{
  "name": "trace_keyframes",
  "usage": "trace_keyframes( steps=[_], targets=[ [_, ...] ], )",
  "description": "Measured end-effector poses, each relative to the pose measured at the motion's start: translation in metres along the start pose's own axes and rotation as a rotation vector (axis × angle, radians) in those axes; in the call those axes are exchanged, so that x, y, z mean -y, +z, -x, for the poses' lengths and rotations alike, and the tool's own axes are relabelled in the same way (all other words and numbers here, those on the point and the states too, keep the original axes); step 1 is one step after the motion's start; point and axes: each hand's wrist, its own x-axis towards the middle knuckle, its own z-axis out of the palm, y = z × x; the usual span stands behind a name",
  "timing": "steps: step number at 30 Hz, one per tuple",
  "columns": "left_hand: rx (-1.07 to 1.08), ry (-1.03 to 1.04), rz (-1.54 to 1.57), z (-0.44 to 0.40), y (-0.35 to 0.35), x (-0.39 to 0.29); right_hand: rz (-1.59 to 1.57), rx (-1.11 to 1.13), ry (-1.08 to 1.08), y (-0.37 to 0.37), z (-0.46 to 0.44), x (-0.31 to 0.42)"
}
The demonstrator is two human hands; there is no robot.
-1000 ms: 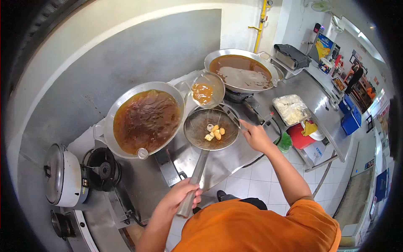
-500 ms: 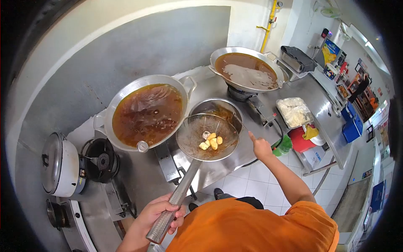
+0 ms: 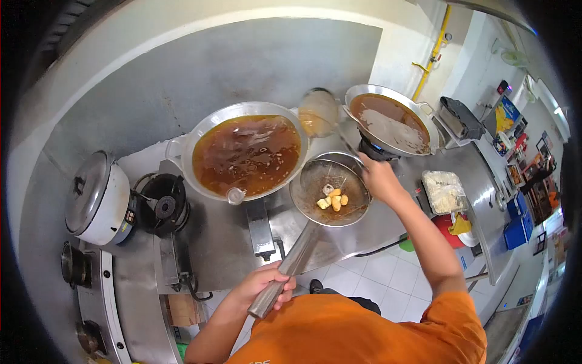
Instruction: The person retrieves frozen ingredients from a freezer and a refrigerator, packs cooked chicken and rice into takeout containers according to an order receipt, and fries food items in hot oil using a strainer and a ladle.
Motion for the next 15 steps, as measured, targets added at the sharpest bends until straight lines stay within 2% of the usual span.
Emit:
trace_keyframes(
  steps=[3, 6, 9, 12, 15],
  targets=[
    [-0.01, 0.019, -0.011, -0.01, -0.006, 0.008, 0.319, 0.115, -0.038, 0.044, -0.058, 0.041],
    [-0.025, 0.049, -0.008, -0.018, -0.014, 0.014, 0.408, 0.268, -0.093, 0.085, -0.089, 0.082],
    [-0.075, 0.052, 0.03, -0.022, -0.014, 0.019, 0.447, 0.516, -0.17, 0.098, -0.104, 0.123],
    [-0.088, 0.08, 0.048, -0.027, -0.023, 0.025, 0.433, 0.768, -0.34, 0.114, -0.124, 0.143],
    [-0.07, 0.137, 0.074, -0.028, -0.024, 0.023, 0.428, 0.796, -0.422, 0.112, -0.118, 0.178]
  ],
)
